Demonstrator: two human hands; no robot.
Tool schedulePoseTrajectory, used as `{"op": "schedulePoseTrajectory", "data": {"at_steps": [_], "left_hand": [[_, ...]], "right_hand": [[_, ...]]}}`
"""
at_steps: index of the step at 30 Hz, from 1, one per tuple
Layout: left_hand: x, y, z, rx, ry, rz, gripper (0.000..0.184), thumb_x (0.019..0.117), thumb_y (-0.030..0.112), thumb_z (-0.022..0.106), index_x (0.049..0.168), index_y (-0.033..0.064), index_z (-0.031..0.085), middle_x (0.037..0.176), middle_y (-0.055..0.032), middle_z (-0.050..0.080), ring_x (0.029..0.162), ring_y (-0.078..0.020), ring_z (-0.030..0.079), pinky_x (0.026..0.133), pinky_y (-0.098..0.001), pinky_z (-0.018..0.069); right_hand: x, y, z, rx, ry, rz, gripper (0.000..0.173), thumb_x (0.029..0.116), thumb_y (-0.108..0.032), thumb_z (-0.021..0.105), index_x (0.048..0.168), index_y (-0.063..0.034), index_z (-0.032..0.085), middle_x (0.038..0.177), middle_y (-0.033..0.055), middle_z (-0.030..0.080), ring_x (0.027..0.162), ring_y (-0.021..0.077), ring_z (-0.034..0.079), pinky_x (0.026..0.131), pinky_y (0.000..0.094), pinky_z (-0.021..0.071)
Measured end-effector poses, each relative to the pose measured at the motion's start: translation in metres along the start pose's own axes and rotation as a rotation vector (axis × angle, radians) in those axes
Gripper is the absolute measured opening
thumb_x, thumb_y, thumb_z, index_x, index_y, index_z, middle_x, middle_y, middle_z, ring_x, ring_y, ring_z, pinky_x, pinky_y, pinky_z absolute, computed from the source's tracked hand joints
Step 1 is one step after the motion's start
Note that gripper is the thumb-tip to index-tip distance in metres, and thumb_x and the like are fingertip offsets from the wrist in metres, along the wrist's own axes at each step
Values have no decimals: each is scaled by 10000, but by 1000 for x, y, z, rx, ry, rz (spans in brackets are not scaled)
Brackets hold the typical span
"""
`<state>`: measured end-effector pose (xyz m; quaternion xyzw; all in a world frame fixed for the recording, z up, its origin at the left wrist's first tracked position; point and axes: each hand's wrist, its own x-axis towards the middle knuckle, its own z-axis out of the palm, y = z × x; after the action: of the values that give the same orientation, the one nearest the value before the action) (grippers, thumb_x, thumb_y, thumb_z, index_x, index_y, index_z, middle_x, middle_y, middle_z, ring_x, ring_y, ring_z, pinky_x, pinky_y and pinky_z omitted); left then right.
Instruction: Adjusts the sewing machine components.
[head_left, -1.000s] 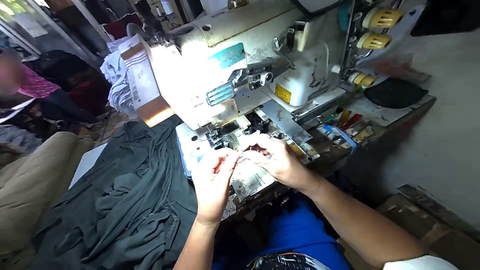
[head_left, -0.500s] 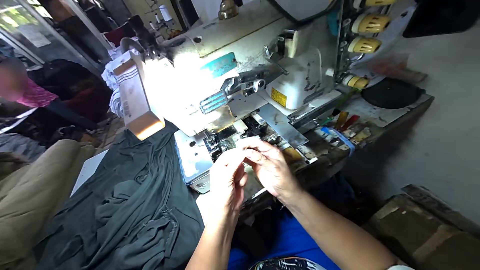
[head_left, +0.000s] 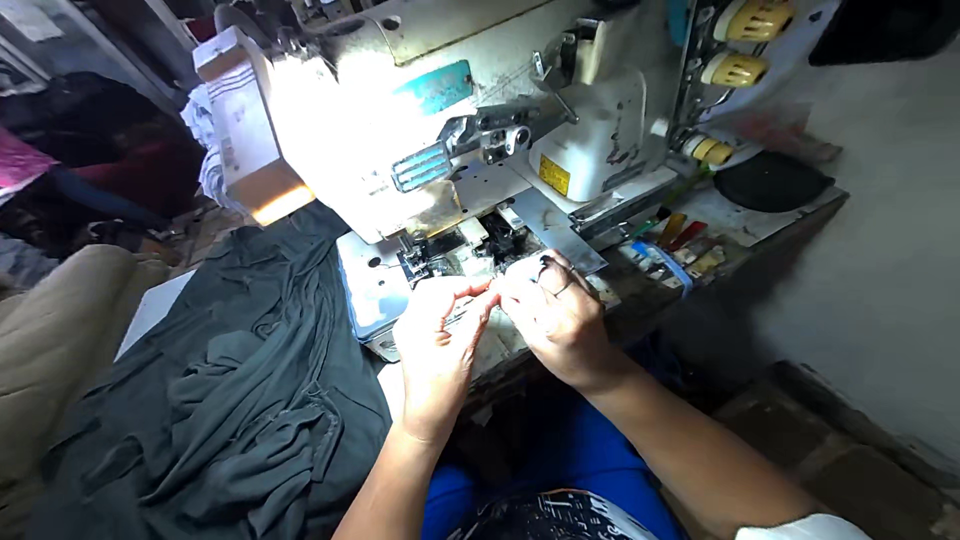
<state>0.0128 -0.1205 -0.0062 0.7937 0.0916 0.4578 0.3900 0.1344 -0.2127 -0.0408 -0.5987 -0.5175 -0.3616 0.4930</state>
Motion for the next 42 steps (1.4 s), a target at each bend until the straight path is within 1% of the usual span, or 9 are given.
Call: {"op": "schedulePoseTrajectory", "data": {"at_steps": [3,9,17,21,24,26,32,36,42], "left_hand": [[-1,-2,-1,98,6,5,51,912,103,719,879,74,744,869,31,687,832,-6,652,742,-164,539],[-5,-5,-4,152,-144,-22,172,1032,150,505,928,76,620,844,33,543,758,11,532,680,-132,439],[-5,-7,0,104,-109,-16,237,1065,127,416,865,79,533,812,29,477,726,16,478,666,-121,400],[-5,-15,-2,-16,-11,-73,289,1036,157,533,749,130,549,680,95,482,620,42,482,593,-124,414],[-5,-14,-10,-82,-21,-94,47,939,118,692,910,85,706,844,47,665,775,-19,643,724,-185,559],[-6,-11,-11,-62,-54,-98,84,907,81,728,984,58,754,928,18,715,865,-42,686,795,-205,585],[-4,-11,-16,83,-130,-108,96,918,92,687,824,79,697,783,46,629,747,12,622,697,-146,530],[-9,-12,-13,37,-181,-151,130,991,112,568,879,91,630,798,54,557,702,21,537,639,-123,455],[-8,-13,-13,-22,-150,-172,120,991,115,583,891,98,646,806,60,583,717,14,562,657,-137,479]], "right_hand": [[0,-2,-3,-8,-38,-13,82,906,-82,697,908,-64,777,855,109,678,963,239,661,936,299,515],[-1,-3,-6,214,-49,129,44,865,-100,754,872,-59,769,873,81,685,928,118,638,892,186,489],[-1,-5,-2,429,-43,214,47,858,-90,735,866,-60,700,867,13,639,900,12,599,900,139,478],[-3,-3,1,354,-38,177,56,863,-102,747,848,-61,713,864,30,653,922,32,615,906,133,475],[-5,-1,3,229,-27,90,57,886,-117,752,858,-67,750,863,57,692,935,85,645,940,176,480],[-6,0,2,135,-51,26,60,892,-96,733,887,-60,780,873,91,708,962,149,662,942,215,494],[-7,-1,-5,70,-178,-50,94,936,-103,701,932,-61,785,905,103,713,982,204,662,940,267,506],[-4,0,-6,183,-130,69,63,888,-112,744,884,-73,793,880,71,725,955,125,667,943,214,493],[-7,2,-4,316,-98,147,58,881,-107,739,852,-58,752,847,36,684,869,36,609,876,145,471]]}}
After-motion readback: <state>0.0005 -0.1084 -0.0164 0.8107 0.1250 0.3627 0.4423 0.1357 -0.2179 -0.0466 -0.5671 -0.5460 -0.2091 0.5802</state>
